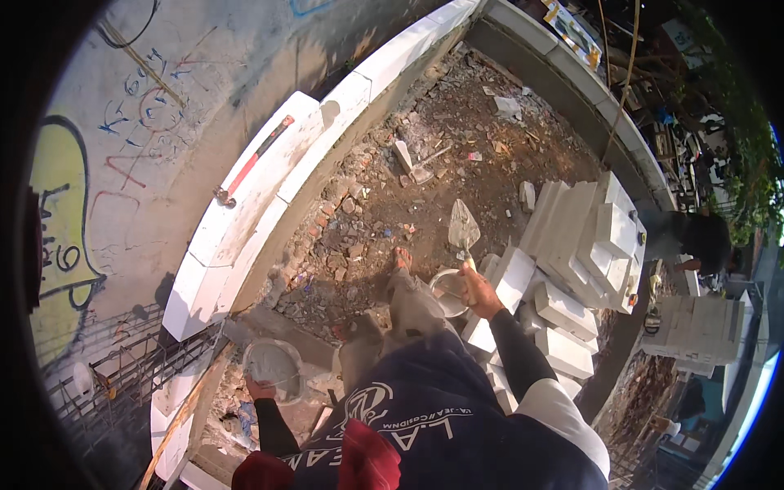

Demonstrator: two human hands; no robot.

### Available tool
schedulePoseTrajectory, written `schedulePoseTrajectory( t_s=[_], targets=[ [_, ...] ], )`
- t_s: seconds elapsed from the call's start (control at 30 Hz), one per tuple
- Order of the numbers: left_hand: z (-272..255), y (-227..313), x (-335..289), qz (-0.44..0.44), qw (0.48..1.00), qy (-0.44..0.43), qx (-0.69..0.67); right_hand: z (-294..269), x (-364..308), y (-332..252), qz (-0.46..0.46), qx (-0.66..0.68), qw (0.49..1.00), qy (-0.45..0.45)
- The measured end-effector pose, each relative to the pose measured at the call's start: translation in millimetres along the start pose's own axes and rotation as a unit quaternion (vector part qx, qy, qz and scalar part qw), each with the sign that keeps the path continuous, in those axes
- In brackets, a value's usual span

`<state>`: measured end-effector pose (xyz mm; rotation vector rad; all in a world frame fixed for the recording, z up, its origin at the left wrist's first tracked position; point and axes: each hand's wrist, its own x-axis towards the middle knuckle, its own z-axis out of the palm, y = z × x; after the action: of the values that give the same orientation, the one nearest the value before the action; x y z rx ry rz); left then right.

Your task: The person applies mortar to a wall and the side of autoclaved aerated concrete blocks using a trowel, places the blocks, and taps them into alignment with a mallet.

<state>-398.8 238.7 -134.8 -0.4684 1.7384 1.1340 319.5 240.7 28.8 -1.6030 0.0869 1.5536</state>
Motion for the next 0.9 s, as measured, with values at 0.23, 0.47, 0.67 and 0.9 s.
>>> schedulePoseTrajectory(
  t_s=[0.23, 0.47, 0.67, 0.9],
  targets=[
    [55.9, 5.0, -40.3, 0.050, 0.997, 0.034, 0.055, -108.4, 28.3, -32.1, 0.005, 0.016, 0.998, 0.064],
    [212.8, -4.8, -133.8, -0.066, 0.996, 0.037, 0.057, -211.6, 25.4, -59.8, 0.042, 0.089, 0.988, 0.122],
    [386.8, -86.7, -177.6, -0.049, 0.982, -0.112, 0.147, -255.0, 53.0, -124.3, 0.007, 0.018, 0.989, 0.146],
    [601.1, -184.8, -196.3, -0.083, 0.947, -0.243, 0.194, -246.0, 66.7, -253.3, -0.084, -0.108, 0.978, 0.158]
  ],
)
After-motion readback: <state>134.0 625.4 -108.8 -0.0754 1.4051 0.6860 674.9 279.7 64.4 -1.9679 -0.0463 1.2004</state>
